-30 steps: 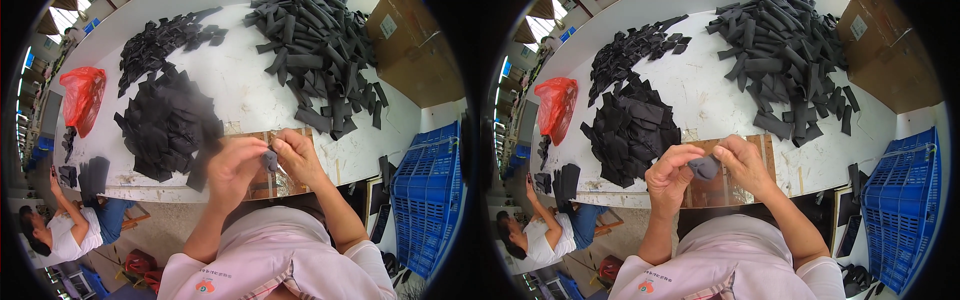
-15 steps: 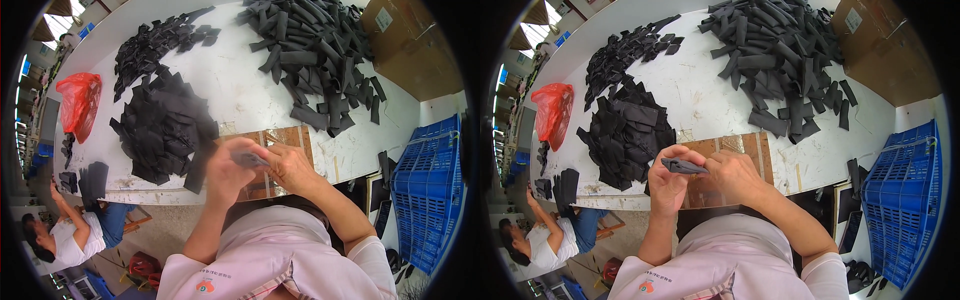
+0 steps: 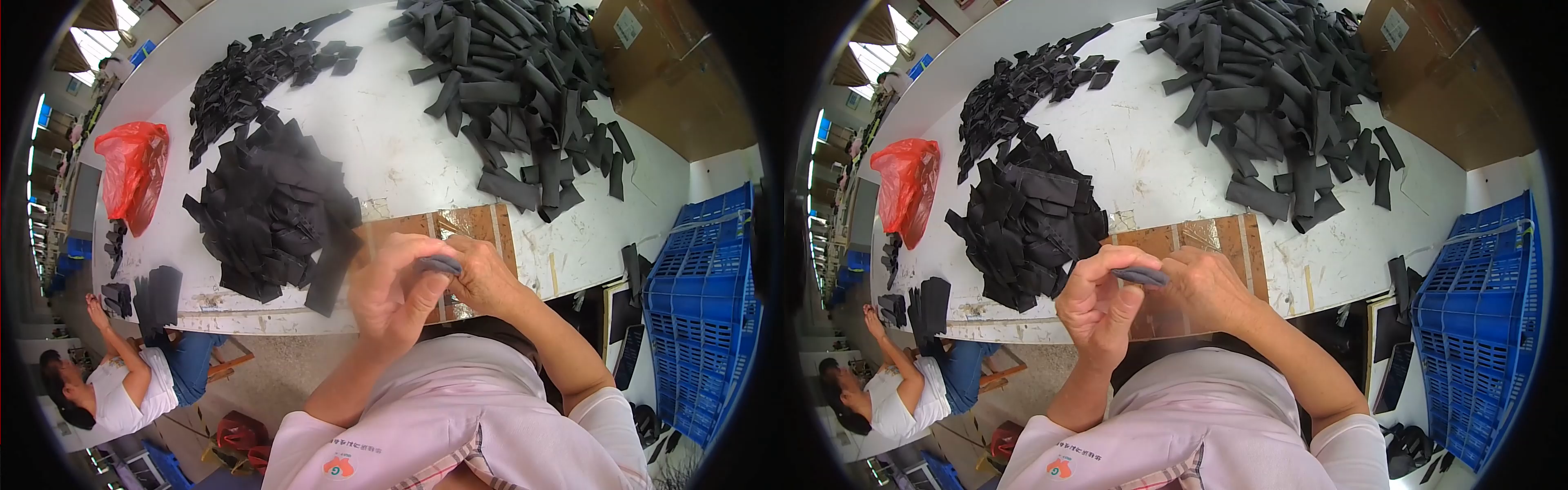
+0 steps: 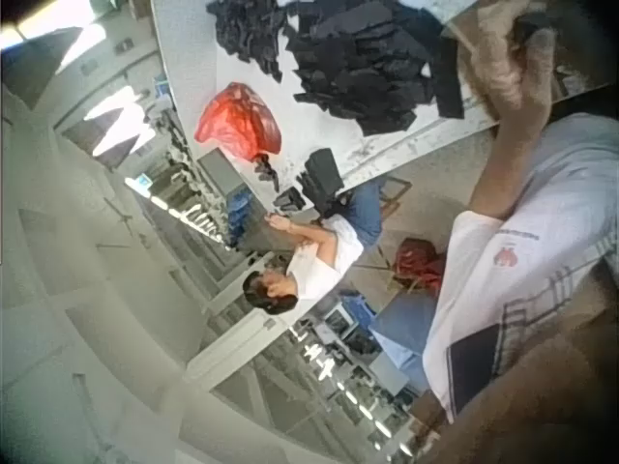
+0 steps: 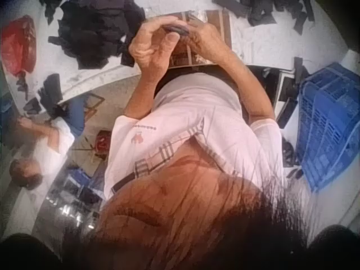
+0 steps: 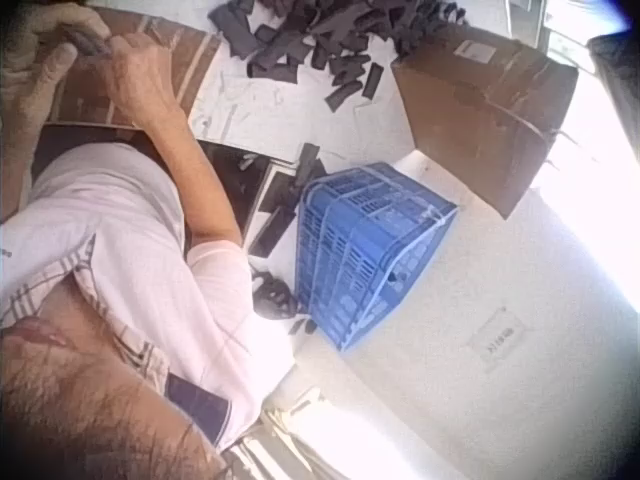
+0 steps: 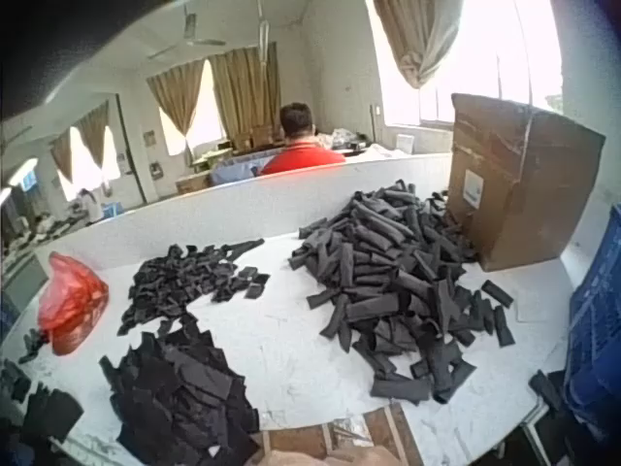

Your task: The recorder is assembling or folding black rubber/plastic strips using a small wooden jig at a workbench.

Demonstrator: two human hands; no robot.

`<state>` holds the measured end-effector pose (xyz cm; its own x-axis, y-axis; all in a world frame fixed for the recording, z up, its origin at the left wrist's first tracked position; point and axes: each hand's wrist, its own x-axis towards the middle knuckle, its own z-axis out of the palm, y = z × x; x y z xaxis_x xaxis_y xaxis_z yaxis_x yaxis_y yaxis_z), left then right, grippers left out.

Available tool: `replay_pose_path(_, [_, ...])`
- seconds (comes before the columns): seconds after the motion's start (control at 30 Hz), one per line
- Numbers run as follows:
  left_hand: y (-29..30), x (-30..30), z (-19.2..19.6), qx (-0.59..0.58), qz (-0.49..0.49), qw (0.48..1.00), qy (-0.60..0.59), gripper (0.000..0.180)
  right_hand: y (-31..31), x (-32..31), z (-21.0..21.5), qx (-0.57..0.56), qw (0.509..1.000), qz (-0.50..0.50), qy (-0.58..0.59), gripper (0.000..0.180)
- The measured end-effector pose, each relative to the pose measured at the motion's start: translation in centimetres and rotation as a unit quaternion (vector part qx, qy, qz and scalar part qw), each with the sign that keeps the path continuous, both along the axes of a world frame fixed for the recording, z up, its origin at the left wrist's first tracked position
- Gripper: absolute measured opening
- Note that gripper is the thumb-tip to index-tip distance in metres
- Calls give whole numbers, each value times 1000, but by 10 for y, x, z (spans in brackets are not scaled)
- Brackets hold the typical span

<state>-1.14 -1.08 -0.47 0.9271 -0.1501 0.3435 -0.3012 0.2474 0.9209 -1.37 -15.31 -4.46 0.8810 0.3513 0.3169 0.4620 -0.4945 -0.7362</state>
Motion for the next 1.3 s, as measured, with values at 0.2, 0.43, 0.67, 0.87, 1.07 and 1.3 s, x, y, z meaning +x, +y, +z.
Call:
replay_pose_path(0.2, [4, 3, -1, -120, 3, 993, -20, 14, 0, 3, 26, -93, 996, -16, 9, 19])
replay_pose_path(0.43, [18, 3, -9, -190, 18, 980, 60, 12, 6, 3, 17, -107, 994, -15, -31, 20])
replay_pose_path(0.67, [25, 2, 3, -266, 7, 959, 94, 14, 2, 3, 46, -109, 993, -11, -46, 25])
replay_pose_path(0.87, [20, 2, -7, -232, -8, 966, 116, 12, 9, 6, 9, -108, 993, -10, -49, 28])
replay_pose_path(1.07, [21, -1, -9, -215, 17, 971, 106, 12, 9, 2, 23, -71, 995, -6, -66, 25])
replay_pose_path(1.3, [22, -10, -30, -75, 83, 990, 85, 11, 7, 3, 24, -62, 998, 9, -10, 27])
